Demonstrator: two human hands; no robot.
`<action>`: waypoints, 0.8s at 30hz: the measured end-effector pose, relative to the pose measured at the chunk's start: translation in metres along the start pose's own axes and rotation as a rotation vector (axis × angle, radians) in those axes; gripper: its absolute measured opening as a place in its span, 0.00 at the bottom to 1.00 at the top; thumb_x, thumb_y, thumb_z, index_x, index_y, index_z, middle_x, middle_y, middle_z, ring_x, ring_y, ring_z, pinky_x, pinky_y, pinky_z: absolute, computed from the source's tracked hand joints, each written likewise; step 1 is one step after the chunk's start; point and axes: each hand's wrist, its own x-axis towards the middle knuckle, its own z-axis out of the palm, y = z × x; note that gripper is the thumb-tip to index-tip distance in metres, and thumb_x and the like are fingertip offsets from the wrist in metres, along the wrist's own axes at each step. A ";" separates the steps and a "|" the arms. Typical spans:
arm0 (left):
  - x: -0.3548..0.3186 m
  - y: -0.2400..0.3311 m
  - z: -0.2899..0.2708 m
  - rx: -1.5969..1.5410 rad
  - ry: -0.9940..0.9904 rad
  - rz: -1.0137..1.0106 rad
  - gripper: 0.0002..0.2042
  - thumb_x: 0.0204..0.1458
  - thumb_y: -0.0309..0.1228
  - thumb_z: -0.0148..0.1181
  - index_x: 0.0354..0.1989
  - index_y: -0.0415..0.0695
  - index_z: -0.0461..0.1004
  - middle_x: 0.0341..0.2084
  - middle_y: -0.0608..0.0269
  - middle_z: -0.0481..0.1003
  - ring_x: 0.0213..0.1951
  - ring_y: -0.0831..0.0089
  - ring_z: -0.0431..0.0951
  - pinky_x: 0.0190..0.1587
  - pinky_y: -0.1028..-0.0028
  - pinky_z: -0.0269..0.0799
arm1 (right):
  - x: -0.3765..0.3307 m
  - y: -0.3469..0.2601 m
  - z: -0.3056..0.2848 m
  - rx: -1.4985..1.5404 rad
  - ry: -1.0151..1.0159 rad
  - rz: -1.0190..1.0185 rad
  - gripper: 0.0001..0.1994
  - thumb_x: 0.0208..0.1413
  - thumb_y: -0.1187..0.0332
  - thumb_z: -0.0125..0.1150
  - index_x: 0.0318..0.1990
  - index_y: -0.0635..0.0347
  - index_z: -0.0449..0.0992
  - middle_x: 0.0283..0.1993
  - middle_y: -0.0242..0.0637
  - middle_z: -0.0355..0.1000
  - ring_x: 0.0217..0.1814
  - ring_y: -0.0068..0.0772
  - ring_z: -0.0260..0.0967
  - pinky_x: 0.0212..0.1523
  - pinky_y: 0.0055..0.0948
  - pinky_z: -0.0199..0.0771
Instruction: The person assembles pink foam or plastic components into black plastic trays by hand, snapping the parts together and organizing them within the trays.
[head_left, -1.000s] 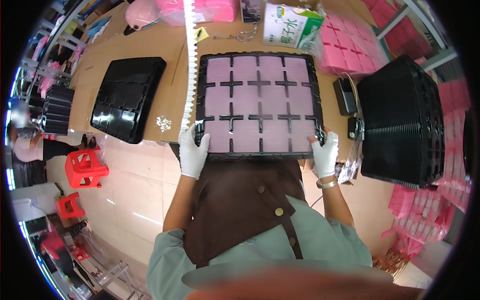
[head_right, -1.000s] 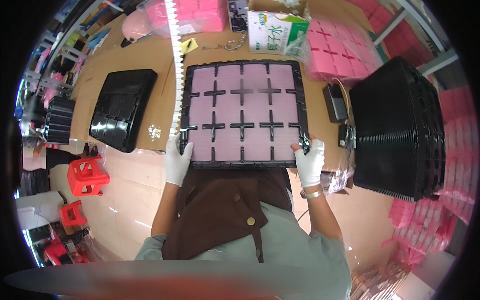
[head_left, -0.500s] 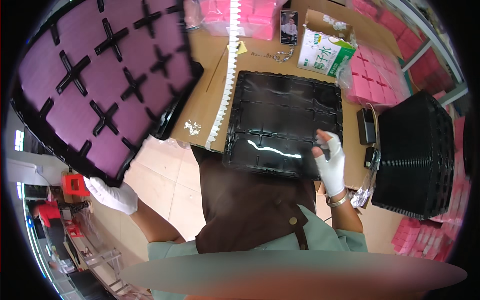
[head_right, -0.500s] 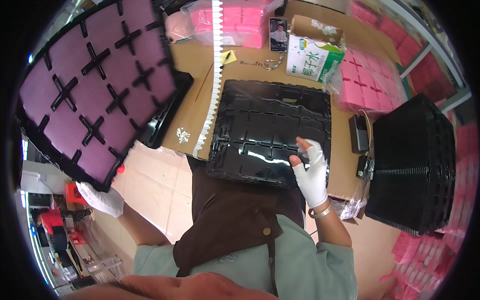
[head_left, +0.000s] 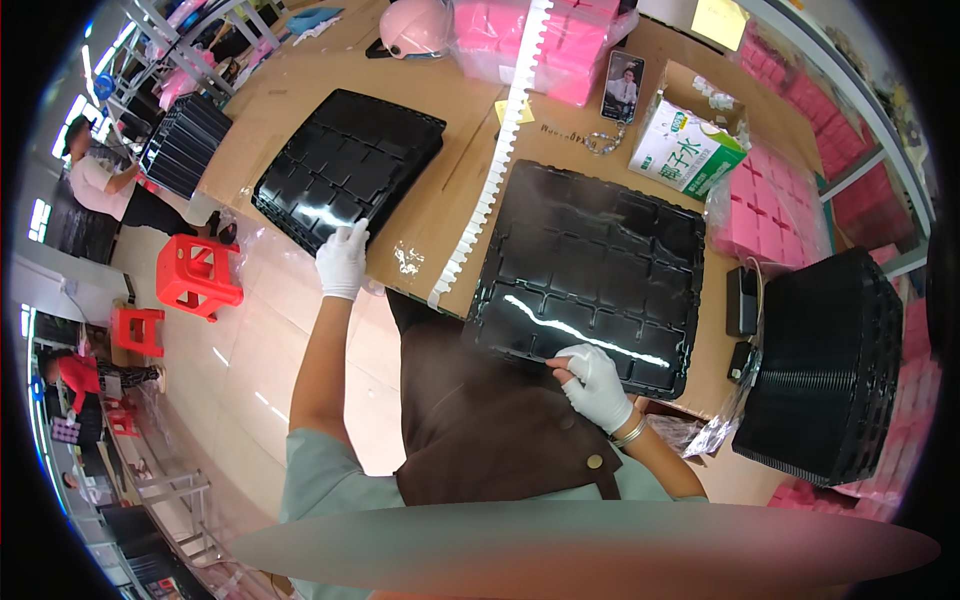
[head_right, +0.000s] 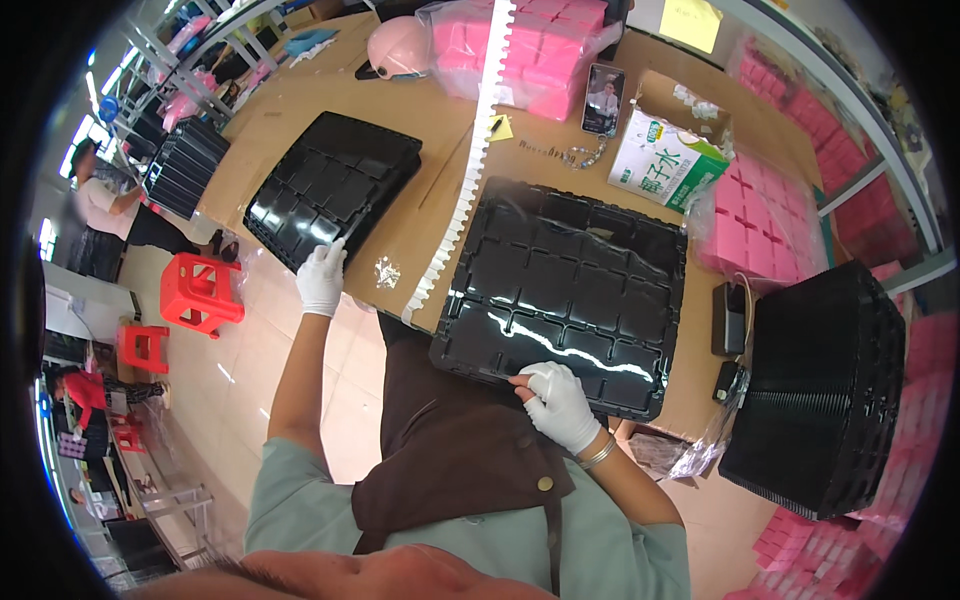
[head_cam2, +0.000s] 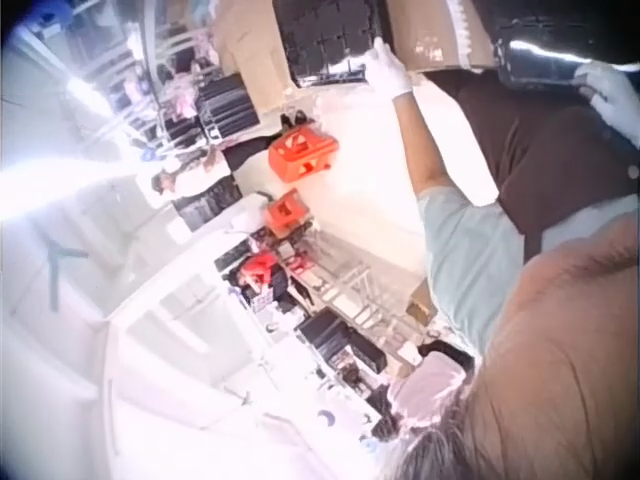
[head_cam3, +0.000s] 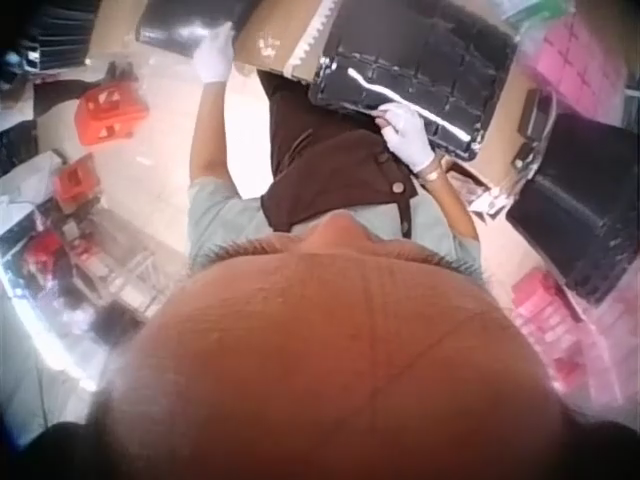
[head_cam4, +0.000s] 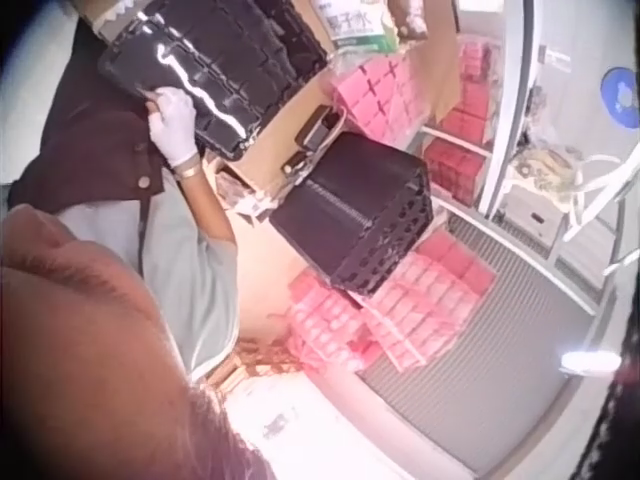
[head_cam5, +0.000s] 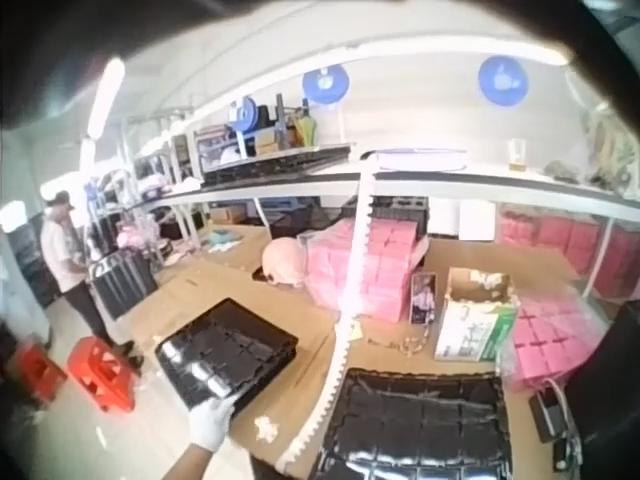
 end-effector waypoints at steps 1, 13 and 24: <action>-0.007 -0.001 0.008 -0.069 0.048 -0.074 0.08 0.53 0.35 0.57 0.42 0.56 0.75 0.28 0.66 0.72 0.26 0.64 0.75 0.25 0.64 0.71 | 0.000 0.001 0.000 0.004 -0.002 0.005 0.06 0.48 0.71 0.61 0.35 0.56 0.78 0.37 0.36 0.74 0.38 0.44 0.69 0.41 0.39 0.68; -0.007 0.011 -0.019 -0.114 -0.132 -0.215 0.11 0.53 0.33 0.56 0.44 0.49 0.75 0.33 0.60 0.72 0.35 0.58 0.73 0.36 0.60 0.70 | 0.026 0.006 0.004 -0.021 0.015 0.008 0.05 0.48 0.73 0.62 0.33 0.59 0.78 0.34 0.37 0.74 0.36 0.43 0.71 0.37 0.36 0.69; -0.031 0.131 -0.035 -0.555 -0.493 -0.392 0.27 0.46 0.48 0.64 0.52 0.44 0.70 0.43 0.52 0.70 0.46 0.54 0.73 0.45 0.60 0.71 | 0.051 -0.008 0.000 0.028 -0.003 0.021 0.06 0.51 0.72 0.60 0.36 0.62 0.78 0.34 0.41 0.74 0.37 0.44 0.72 0.38 0.32 0.71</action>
